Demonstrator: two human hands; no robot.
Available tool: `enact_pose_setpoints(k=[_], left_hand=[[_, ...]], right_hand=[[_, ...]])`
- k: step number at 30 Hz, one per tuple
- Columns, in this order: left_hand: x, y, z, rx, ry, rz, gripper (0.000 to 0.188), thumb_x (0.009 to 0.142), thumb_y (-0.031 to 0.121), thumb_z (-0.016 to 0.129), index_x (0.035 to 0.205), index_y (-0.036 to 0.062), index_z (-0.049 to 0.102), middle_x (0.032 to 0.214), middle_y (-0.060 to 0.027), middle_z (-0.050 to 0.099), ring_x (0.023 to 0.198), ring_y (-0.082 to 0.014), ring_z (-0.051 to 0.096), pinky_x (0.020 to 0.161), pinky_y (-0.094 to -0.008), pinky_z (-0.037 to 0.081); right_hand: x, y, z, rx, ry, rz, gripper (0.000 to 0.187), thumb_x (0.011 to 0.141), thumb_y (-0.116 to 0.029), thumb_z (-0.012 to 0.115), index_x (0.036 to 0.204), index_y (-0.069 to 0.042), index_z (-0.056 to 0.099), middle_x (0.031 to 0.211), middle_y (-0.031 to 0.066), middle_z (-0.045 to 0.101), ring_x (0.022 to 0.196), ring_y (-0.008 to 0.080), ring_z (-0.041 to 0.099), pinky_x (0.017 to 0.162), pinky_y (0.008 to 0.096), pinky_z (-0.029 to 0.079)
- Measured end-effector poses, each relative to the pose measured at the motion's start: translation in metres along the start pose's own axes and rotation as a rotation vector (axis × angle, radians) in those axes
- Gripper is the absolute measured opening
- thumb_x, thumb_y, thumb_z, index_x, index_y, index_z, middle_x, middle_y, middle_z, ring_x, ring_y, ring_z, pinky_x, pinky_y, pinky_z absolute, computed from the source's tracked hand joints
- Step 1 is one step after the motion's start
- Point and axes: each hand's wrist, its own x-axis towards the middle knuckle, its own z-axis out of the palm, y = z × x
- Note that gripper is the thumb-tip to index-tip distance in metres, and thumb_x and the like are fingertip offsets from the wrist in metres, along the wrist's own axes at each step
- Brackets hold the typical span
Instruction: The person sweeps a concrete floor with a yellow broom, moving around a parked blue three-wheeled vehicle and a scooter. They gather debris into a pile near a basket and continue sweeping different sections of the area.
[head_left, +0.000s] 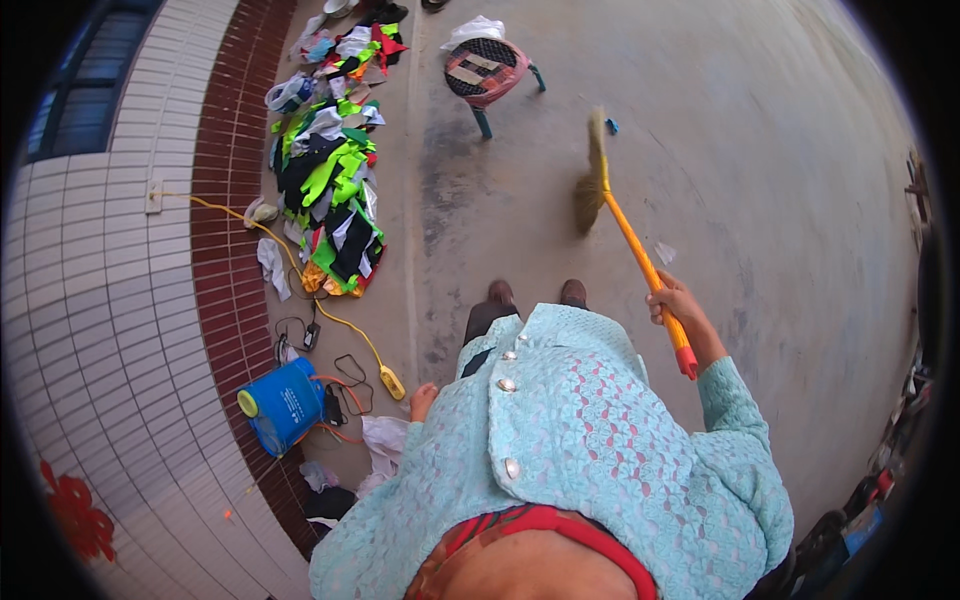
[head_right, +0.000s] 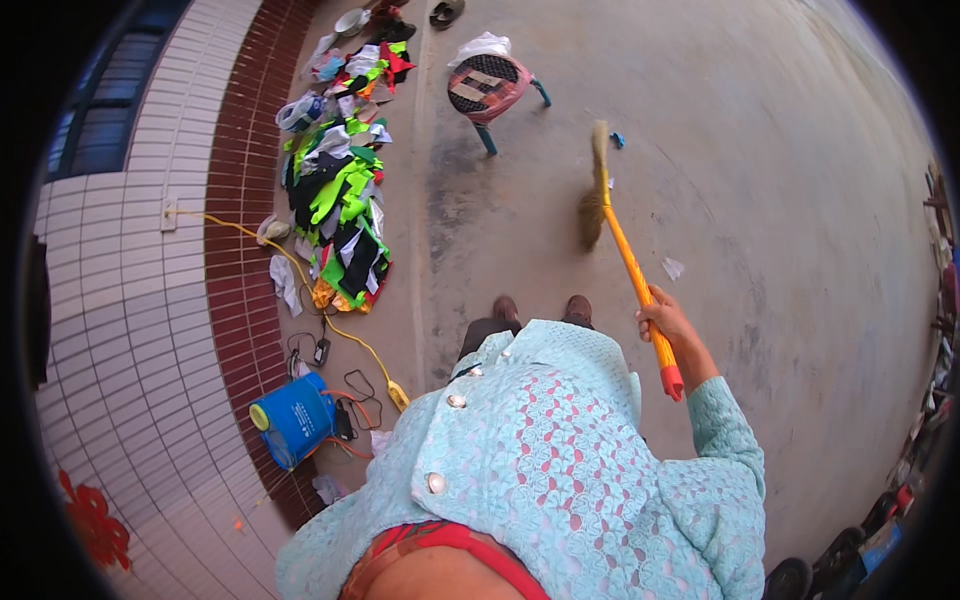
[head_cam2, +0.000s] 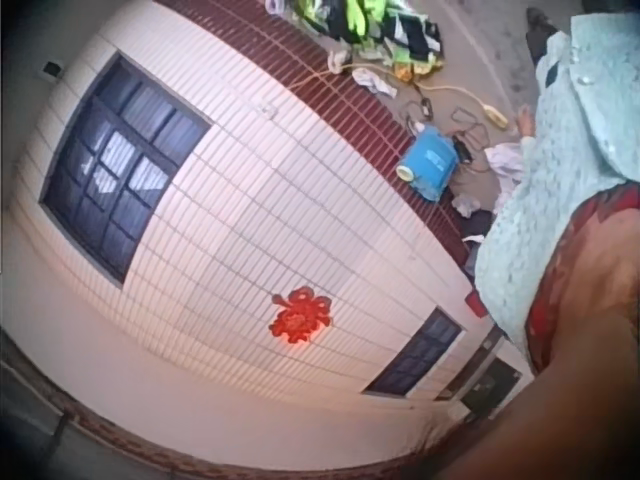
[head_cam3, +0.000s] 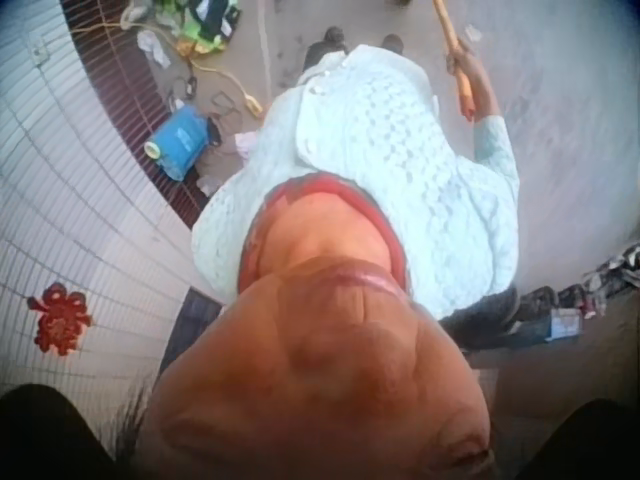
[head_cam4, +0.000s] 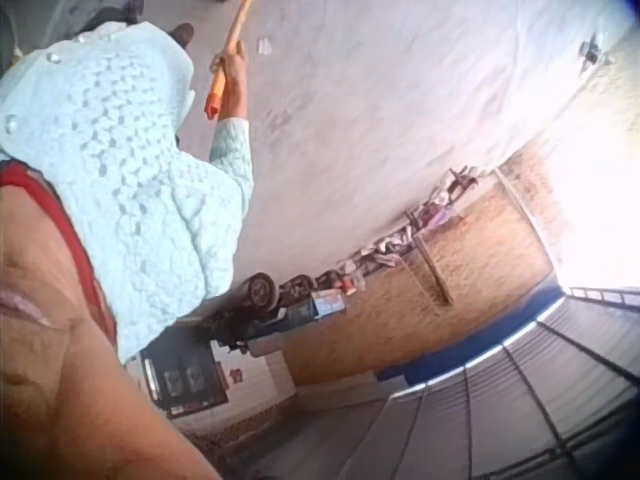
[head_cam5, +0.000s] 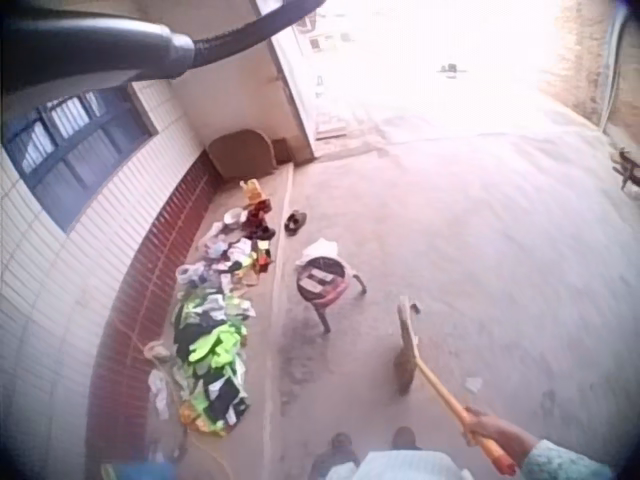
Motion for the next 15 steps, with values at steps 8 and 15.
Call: enact_pose_setpoints(k=[8,15], left_hand=[[0.087,0.07,0.007,0.273,-0.166,0.271,0.026,0.075,0.018,0.051,0.094,0.0017,0.056,0.08,-0.008,0.058,0.065,-0.0139,0.054,0.063,-0.0243,0.043],[0.098,0.251,-0.007,-0.105,-0.356,-0.167,0.031,0.079,0.015,0.044,0.108,0.0043,0.043,0.066,-0.0035,0.047,0.046,-0.0121,0.048,0.042,-0.0288,0.046]], right_hand=[[-0.03,-0.003,0.046,0.17,0.103,0.112,0.071,0.066,0.007,0.049,0.128,-0.008,0.019,0.067,0.0054,0.047,0.043,0.0085,0.041,0.038,0.0203,0.035],[0.014,-0.05,0.049,-0.043,0.284,0.147,0.061,0.065,0.006,0.049,0.123,-0.001,0.029,0.065,0.0061,0.046,0.044,0.0086,0.042,0.038,0.0198,0.036]])
